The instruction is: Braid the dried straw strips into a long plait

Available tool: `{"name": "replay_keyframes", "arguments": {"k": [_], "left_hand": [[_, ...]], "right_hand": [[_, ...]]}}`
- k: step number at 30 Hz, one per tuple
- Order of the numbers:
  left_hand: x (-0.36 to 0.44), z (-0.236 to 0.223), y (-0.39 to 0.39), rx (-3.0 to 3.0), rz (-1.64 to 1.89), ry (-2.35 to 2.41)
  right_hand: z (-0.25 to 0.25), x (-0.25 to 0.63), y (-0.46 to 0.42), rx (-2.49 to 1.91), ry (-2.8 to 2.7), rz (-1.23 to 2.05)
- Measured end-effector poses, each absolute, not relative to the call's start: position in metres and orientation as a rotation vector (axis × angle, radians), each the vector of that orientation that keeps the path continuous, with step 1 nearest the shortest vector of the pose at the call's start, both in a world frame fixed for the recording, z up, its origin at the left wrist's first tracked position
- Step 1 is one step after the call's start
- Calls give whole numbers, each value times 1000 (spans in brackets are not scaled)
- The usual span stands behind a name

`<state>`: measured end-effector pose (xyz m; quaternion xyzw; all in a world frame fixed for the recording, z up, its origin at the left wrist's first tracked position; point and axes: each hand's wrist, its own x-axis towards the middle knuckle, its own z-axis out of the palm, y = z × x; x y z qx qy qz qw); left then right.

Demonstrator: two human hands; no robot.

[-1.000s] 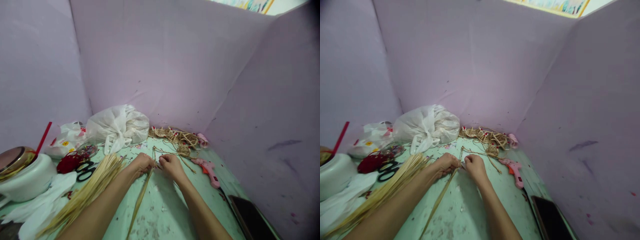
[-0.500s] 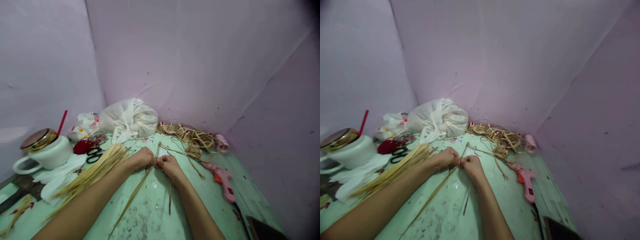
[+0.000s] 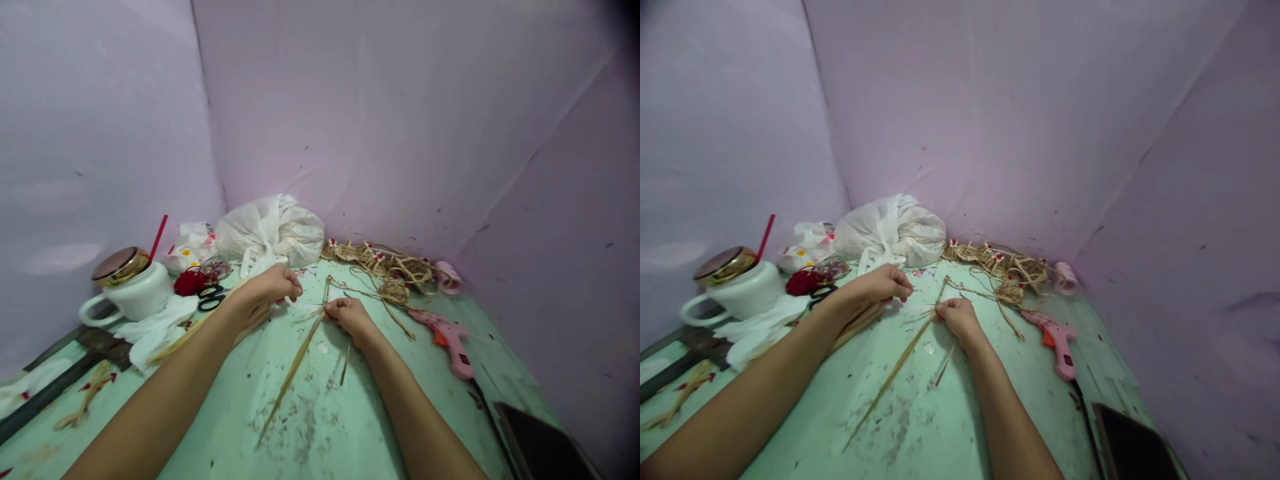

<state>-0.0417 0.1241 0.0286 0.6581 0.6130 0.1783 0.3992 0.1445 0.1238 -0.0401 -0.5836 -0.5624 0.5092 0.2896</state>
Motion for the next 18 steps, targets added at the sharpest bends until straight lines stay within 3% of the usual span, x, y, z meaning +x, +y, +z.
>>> {"name": "replay_keyframes", "arguments": {"k": [3, 5, 12, 18], "left_hand": [[-65, 55, 116, 1840, 438, 1667], [-76, 63, 113, 1958, 235, 1766], [-69, 39, 117, 2021, -484, 1909], [-61, 34, 118, 2133, -396, 1809]], "right_hand": [[-39, 145, 124, -1548, -1496, 1376], [-37, 145, 123, -1544, -1479, 1398], [-39, 147, 125, -1500, -1461, 1430], [-41, 146, 127, -1503, -1486, 1412]]}}
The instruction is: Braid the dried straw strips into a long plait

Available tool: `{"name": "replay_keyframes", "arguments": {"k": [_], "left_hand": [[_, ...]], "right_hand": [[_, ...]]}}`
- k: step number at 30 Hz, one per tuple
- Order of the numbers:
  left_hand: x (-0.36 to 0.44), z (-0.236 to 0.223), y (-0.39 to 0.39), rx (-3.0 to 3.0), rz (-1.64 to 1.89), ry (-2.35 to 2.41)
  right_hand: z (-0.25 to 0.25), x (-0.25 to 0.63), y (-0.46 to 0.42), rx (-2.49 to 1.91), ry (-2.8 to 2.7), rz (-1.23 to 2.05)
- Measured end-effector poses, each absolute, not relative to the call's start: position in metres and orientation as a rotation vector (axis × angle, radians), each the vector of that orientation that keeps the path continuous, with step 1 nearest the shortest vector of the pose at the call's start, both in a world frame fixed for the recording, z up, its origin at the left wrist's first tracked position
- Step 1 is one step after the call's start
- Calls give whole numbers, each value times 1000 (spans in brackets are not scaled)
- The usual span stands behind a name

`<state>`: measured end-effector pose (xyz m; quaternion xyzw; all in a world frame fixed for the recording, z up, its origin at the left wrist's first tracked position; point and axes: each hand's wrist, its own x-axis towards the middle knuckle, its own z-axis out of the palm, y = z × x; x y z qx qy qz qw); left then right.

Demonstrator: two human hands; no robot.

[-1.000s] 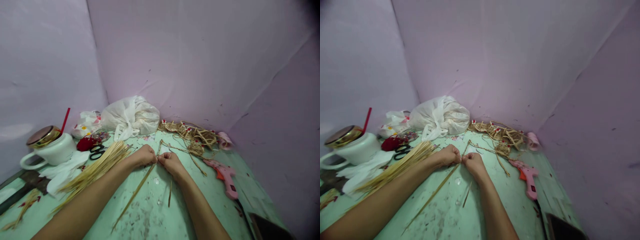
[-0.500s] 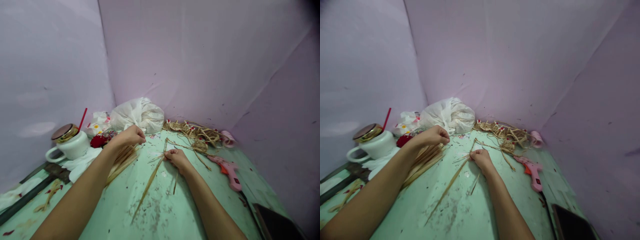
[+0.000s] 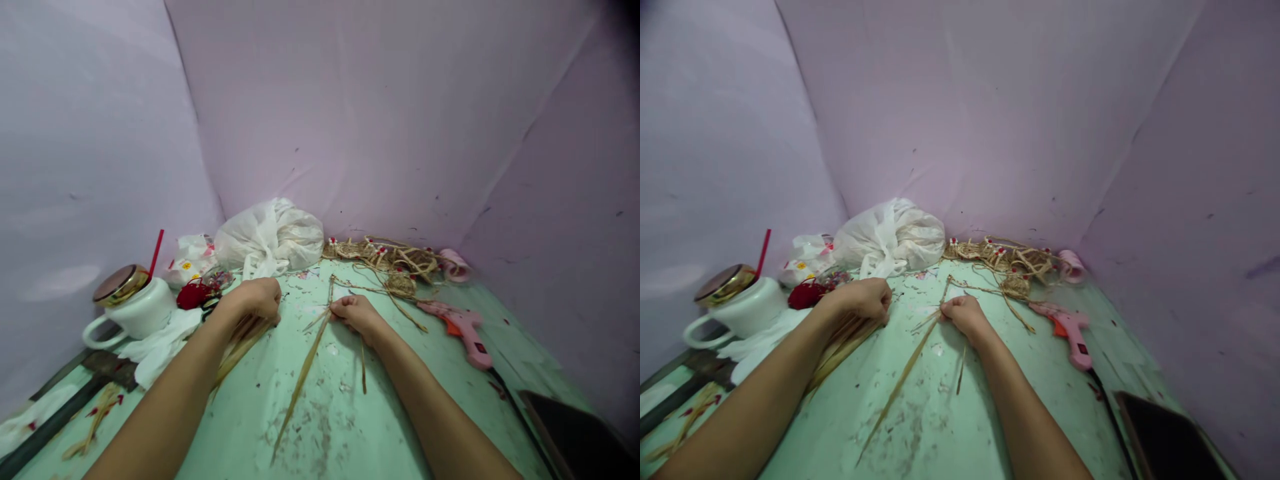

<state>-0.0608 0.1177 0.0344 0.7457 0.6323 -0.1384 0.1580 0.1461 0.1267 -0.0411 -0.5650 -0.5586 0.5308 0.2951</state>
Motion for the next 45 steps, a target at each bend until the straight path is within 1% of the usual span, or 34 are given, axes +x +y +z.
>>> {"name": "replay_keyframes", "arguments": {"k": [4, 6, 10, 13, 15, 18, 22, 26, 30, 35, 43, 45], "left_hand": [[-56, 30, 117, 2151, -439, 1874], [-56, 27, 118, 2178, -385, 1851], [-61, 30, 119, 2120, -55, 1538], [-54, 31, 119, 1906, 218, 1240], [-43, 26, 119, 1763, 365, 1149], [-25, 7, 121, 1713, 468, 1171], [-16, -18, 127, 1743, 591, 1327], [-12, -23, 127, 1773, 550, 1344], [-4, -9, 117, 1737, 483, 1474], [6, 1, 110, 1549, 349, 1566], [7, -13, 121, 1491, 521, 1570], [7, -12, 122, 1438, 488, 1626]], "right_hand": [[-39, 144, 125, -1514, -1477, 1395], [-38, 144, 124, -1516, -1464, 1397], [-39, 145, 123, -1506, -1463, 1401], [-41, 145, 125, -1499, -1474, 1393], [-42, 146, 125, -1491, -1479, 1392], [-41, 146, 125, -1478, -1468, 1405], [-39, 146, 125, -1437, -1461, 1429], [-40, 146, 125, -1415, -1450, 1440], [-39, 147, 126, -1419, -1443, 1446], [-39, 147, 125, -1418, -1447, 1434], [-39, 146, 126, -1432, -1441, 1443], [-38, 146, 126, -1437, -1431, 1441]]}}
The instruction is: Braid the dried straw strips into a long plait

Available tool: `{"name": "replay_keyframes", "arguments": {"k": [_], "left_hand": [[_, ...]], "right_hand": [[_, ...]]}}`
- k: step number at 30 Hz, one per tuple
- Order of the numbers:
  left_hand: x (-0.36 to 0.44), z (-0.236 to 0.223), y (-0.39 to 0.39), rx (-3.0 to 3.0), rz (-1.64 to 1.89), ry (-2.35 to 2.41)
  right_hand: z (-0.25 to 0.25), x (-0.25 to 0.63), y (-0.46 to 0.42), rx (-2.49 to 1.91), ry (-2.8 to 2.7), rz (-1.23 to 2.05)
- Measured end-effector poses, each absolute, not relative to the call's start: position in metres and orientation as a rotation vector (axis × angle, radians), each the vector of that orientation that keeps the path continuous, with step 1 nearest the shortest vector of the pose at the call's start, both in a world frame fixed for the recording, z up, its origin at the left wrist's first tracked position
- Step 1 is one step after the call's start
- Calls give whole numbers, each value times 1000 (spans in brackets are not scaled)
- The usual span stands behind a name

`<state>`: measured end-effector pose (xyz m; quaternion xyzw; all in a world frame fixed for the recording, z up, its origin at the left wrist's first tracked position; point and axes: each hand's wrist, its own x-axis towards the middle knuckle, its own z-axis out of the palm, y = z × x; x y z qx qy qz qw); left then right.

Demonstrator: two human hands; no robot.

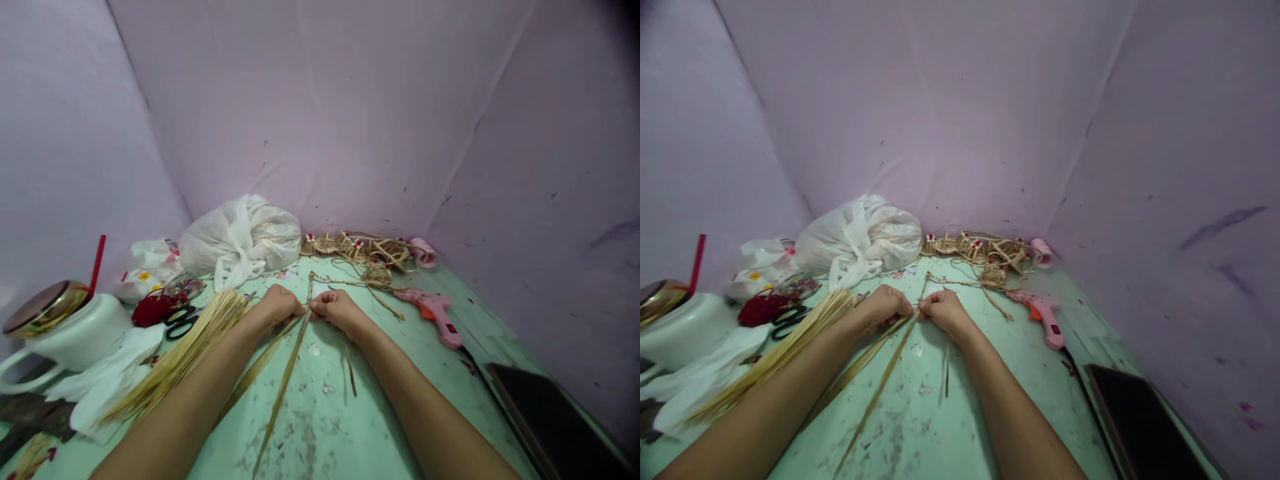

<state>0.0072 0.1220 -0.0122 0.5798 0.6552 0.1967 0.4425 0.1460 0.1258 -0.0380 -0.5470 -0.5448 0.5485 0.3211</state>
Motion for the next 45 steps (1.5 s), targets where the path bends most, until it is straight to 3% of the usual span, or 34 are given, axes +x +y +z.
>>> {"name": "replay_keyframes", "arguments": {"k": [9, 21, 27, 45], "left_hand": [[11, -3, 122, 1408, 375, 1676], [22, -3, 127, 1247, 498, 1741], [20, 2, 132, 1209, 276, 1675], [23, -9, 127, 1129, 459, 1458]], "right_hand": [[-44, 147, 129, -1446, -1442, 1390], [-44, 145, 130, -1496, -1421, 1353], [-40, 145, 128, -1481, -1384, 1406], [-37, 151, 127, -1347, -1289, 1573]]}}
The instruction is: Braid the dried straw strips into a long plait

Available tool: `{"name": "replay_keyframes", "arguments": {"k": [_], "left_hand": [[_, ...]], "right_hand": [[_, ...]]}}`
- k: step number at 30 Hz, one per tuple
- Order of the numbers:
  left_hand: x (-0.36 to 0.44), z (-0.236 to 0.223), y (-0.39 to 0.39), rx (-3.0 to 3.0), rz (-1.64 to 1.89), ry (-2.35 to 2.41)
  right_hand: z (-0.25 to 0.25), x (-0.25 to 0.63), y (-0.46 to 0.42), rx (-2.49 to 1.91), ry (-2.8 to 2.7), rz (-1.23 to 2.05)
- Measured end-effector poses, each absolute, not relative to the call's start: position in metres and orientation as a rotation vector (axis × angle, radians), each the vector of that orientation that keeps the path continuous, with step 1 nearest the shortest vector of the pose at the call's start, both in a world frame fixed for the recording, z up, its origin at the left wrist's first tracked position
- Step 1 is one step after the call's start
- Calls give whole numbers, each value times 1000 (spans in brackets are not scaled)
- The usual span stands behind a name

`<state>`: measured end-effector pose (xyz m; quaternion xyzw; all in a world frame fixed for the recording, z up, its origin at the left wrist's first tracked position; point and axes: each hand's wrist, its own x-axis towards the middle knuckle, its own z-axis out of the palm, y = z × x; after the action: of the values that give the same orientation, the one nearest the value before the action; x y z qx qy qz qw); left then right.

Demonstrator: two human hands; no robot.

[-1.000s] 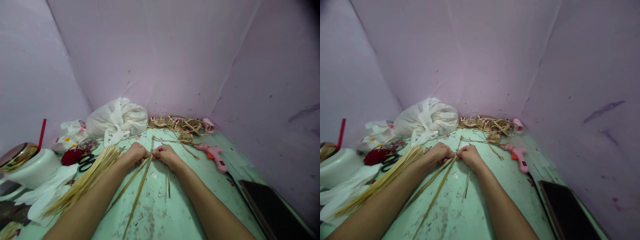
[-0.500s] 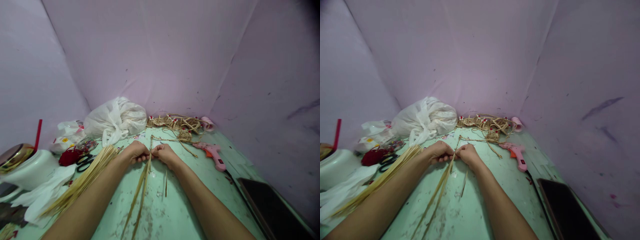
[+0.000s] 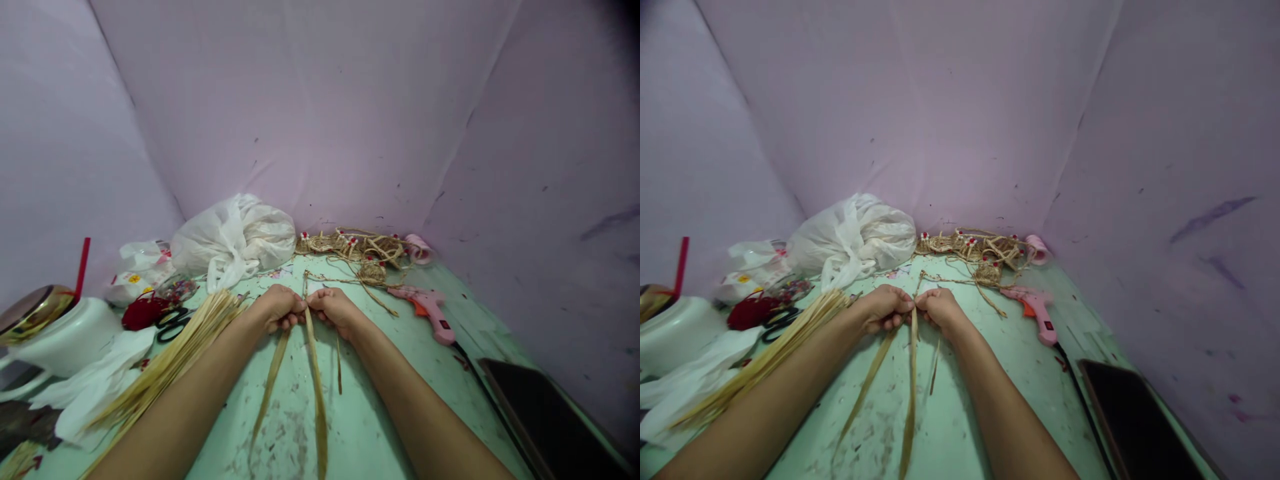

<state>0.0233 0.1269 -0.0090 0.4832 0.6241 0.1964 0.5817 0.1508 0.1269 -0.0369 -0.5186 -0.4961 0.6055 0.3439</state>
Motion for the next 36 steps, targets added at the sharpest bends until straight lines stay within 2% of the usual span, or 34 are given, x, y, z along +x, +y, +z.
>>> {"name": "replay_keyframes", "arguments": {"k": [10, 17, 23, 29, 36], "left_hand": [[18, -20, 134, 1162, 365, 1512], [13, -23, 133, 1260, 475, 1374], [13, -21, 132, 1291, 456, 1377], [20, -19, 127, 1362, 533, 1352], [30, -23, 124, 1373, 662, 1492]], "right_hand": [[-37, 154, 126, -1263, -1331, 1644], [-40, 158, 128, -1260, -1373, 1643], [-42, 156, 129, -1337, -1519, 1476], [-46, 158, 134, -1452, -1744, 1113], [-30, 161, 131, -1677, -1874, 889]]}}
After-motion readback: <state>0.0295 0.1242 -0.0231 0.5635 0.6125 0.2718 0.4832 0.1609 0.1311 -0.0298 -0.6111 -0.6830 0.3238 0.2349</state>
